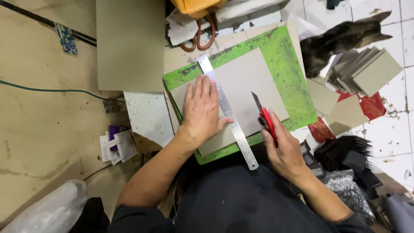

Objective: Cutting material into rectangular pieces using a utility knife and a metal ruler on a cutting mat

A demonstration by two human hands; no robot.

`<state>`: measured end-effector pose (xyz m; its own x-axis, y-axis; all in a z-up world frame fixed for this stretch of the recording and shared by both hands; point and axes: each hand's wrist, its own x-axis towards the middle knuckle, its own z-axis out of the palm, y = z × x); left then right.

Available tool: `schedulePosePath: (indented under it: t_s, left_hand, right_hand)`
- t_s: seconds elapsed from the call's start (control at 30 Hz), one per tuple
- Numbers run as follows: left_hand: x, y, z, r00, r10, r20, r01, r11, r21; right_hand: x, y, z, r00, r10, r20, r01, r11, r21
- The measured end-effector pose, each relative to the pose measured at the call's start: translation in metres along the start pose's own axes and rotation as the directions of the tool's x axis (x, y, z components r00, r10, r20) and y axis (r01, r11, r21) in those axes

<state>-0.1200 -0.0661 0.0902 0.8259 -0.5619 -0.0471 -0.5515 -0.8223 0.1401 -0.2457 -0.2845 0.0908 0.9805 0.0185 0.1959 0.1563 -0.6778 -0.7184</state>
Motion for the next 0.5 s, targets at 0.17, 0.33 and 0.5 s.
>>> schedulePosePath:
  t_s: [0.17,0.33,0.5]
  left_hand:
    - [0.004,0.003,0.012,0.999,-0.015,0.03,0.014,0.999,0.045]
    - [0.006,0.007,0.005,0.997,-0.023,0.076,0.016,0.996,0.09]
    - [0.008,0.006,0.012,0.994,-0.02,0.105,0.009,0.994,0.111]
  right_hand:
    - [0.041,-0.027,0.017,0.997,-0.044,0.056,0.048,0.995,-0.087]
    - [0.066,-0.019,0.045,0.976,-0.005,0.218,0.054,0.974,-0.222]
    - [0.078,-0.008,0.063,0.934,0.085,0.347,0.003,0.969,-0.245]
